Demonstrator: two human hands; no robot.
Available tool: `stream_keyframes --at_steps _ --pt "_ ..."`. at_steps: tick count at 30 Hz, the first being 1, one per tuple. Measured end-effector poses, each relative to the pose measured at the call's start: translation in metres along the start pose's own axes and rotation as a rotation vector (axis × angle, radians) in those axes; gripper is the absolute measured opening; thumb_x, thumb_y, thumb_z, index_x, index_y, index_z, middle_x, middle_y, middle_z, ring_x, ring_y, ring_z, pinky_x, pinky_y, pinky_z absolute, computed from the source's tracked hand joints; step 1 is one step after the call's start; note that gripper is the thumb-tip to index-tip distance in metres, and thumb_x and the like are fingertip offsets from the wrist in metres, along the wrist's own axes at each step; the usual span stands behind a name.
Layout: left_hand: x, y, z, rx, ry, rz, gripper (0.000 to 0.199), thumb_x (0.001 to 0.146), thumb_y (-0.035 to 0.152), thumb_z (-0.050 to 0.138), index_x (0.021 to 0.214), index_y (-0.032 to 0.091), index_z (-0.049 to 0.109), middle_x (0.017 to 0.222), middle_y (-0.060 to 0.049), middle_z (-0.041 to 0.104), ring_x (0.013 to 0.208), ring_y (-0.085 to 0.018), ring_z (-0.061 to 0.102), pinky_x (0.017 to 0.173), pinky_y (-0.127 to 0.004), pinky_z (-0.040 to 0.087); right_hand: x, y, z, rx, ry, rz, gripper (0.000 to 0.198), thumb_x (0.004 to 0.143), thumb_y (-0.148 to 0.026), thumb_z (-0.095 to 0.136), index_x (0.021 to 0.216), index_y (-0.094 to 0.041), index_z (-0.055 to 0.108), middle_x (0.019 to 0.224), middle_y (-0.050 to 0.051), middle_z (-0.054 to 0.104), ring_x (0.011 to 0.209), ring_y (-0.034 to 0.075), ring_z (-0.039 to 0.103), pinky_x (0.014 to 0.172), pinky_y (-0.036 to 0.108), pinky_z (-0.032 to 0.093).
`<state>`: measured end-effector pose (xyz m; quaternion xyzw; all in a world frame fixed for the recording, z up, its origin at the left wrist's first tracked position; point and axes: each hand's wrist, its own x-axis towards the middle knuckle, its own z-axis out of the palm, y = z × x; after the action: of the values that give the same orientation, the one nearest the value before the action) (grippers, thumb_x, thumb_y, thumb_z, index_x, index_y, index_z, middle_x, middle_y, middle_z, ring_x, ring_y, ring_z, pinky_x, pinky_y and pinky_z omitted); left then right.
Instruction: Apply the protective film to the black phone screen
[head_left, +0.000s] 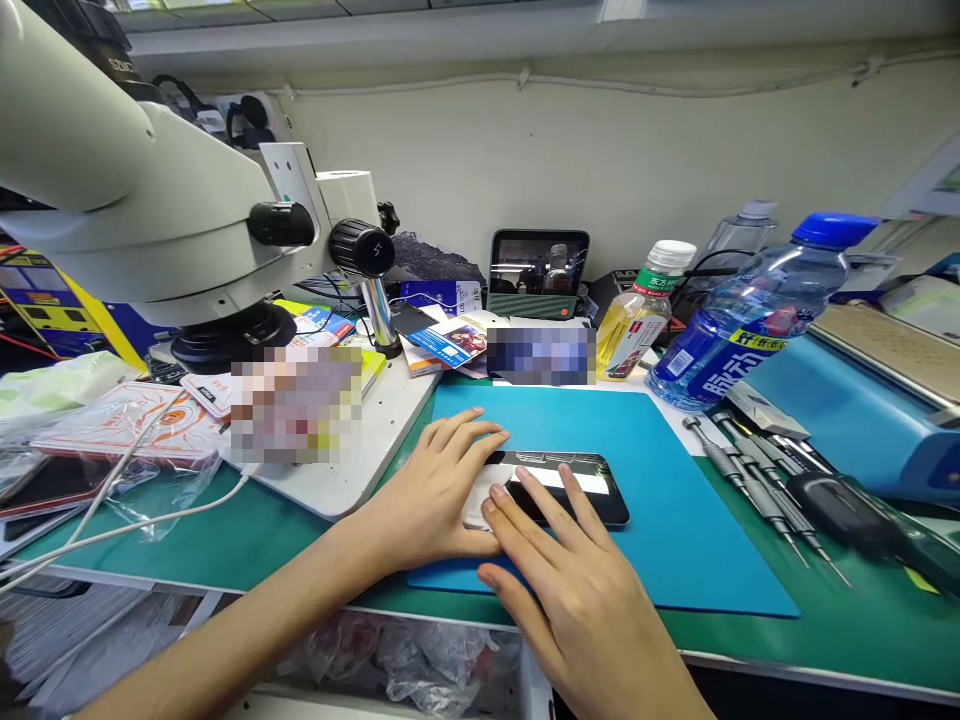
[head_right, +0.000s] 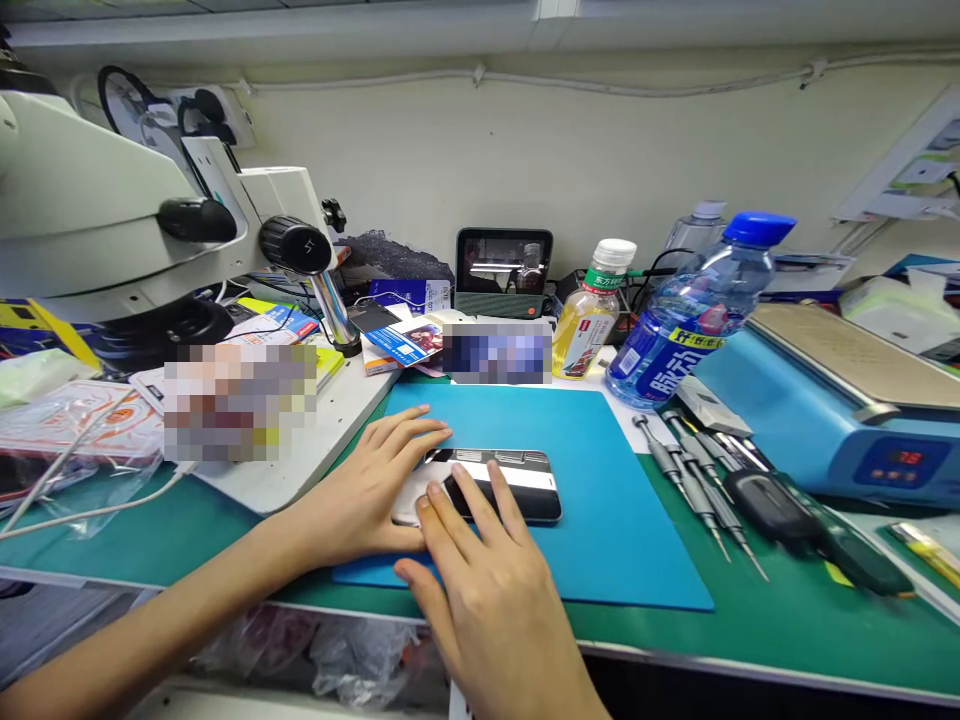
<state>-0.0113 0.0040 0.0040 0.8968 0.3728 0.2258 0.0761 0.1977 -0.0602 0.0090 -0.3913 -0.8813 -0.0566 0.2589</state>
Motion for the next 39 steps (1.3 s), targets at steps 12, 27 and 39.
stream_keyframes --at_steps 12,27,39 --pt "-0.002 -0.002 0.006 -0.053 -0.002 -0.110 0.071 0.089 0.050 0.079 0.148 0.023 0.049 0.153 -0.015 0.055 0.152 -0.038 0.042 0.124 -0.059 0.038 -0.002 0.003 0.002 -0.088 -0.025 0.059 0.047 0.110 -0.043 0.050 0.142 -0.014 0.066 0.148 0.005 0.068 0.142 0.031 0.059 0.127 0.057 0.039" --pt "-0.001 -0.001 0.004 -0.039 -0.031 -0.113 0.061 0.091 0.047 0.079 0.142 0.023 0.056 0.152 -0.015 0.056 0.150 -0.039 0.043 0.123 -0.061 0.039 0.012 0.013 0.006 -0.072 -0.037 0.101 0.046 0.111 -0.042 0.046 0.139 -0.013 0.068 0.144 0.008 0.070 0.141 0.033 0.059 0.128 0.065 0.034" --pt "0.000 -0.001 0.000 -0.050 -0.044 -0.101 0.078 0.087 0.058 0.080 0.150 0.023 0.050 0.155 -0.014 0.055 0.153 -0.039 0.039 0.126 -0.058 0.035 0.007 0.023 0.001 -0.097 -0.034 0.094 0.041 0.111 -0.041 0.047 0.131 -0.017 0.074 0.139 0.006 0.073 0.136 0.035 0.063 0.127 0.069 0.032"
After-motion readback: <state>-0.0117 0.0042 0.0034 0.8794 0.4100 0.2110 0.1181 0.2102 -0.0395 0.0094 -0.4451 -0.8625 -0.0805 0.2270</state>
